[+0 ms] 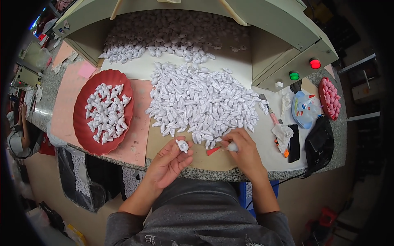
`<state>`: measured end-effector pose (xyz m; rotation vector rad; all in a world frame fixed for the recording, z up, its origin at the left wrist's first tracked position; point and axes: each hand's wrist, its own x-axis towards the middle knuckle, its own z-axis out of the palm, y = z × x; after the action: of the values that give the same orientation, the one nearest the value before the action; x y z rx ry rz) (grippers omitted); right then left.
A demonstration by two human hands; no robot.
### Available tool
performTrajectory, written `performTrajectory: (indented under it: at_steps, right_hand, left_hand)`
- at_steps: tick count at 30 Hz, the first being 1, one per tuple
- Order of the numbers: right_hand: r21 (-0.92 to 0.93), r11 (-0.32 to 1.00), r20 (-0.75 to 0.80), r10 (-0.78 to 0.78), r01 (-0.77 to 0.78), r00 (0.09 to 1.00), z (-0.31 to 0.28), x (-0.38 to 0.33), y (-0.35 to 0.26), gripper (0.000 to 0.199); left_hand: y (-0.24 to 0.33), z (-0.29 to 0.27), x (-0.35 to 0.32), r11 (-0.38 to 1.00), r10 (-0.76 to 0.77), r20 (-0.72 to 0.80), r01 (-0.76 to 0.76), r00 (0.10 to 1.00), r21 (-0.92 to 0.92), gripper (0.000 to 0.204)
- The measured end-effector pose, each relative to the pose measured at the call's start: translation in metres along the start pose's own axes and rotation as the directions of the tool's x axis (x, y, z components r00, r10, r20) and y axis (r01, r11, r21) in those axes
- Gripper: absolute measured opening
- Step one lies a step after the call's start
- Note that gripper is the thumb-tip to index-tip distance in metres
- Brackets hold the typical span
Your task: The recorder is gluing and assembling small white components on a workbench in a production environment.
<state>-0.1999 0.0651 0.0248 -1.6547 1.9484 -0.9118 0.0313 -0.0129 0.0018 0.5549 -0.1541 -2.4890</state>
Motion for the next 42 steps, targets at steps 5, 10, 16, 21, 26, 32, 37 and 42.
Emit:
performTrajectory:
  at_steps: [5, 10, 16, 21, 26, 32, 37, 42]
  right_hand:
    - [0.086, 0.992, -0.026, 0.090, -0.088, 0.996, -0.008, -0.003, -0.007, 0.020]
    - [0.025, 0.999, -0.034, 0.031, -0.030, 0.999, 0.004, -0.002, -0.002, 0.022]
    - [0.002, 1.000, -0.025, 0.015, -0.015, 1.000, 0.004, -0.003, -0.002, 0.023]
    - [-0.005, 0.999, -0.059, -0.037, 0.037, 0.998, 0.007, -0.003, -0.001, 0.023]
    - [-0.037, 0.999, -0.006, -0.007, 0.006, 1.000, 0.005, 0.000, -0.005, 0.023]
    - [0.552, 0.764, 0.080, 0.349, -0.333, 0.934, 0.001, -0.010, -0.023, 0.020]
    - [0.671, 0.702, 0.099, 0.235, -0.239, 0.967, -0.005, -0.010, -0.049, 0.018]
    - [0.329, 0.942, 0.041, 0.061, -0.071, 0.997, -0.002, -0.006, -0.059, 0.015]
  left_hand:
    - [-0.010, -0.001, 0.005, 0.997, -0.063, 0.031, 0.062, 0.998, 0.036, 0.029]
    - [-0.008, 0.002, 0.005, 0.997, -0.064, 0.032, 0.063, 0.997, 0.041, 0.030]
    - [-0.009, 0.000, 0.005, 0.997, -0.049, 0.027, 0.047, 0.998, 0.068, 0.031]
    - [-0.012, 0.001, 0.006, 0.996, -0.073, 0.040, 0.070, 0.997, 0.058, 0.032]
    - [-0.012, 0.000, 0.005, 0.996, -0.054, 0.040, 0.051, 0.998, 0.073, 0.032]
    - [-0.017, 0.007, 0.008, 0.989, -0.029, 0.010, 0.027, 1.000, 0.147, 0.030]
    - [-0.021, 0.008, 0.009, 0.977, -0.002, 0.011, 0.000, 1.000, 0.214, 0.027]
    - [-0.026, 0.008, 0.009, 0.961, 0.055, 0.022, -0.059, 0.998, 0.271, 0.026]
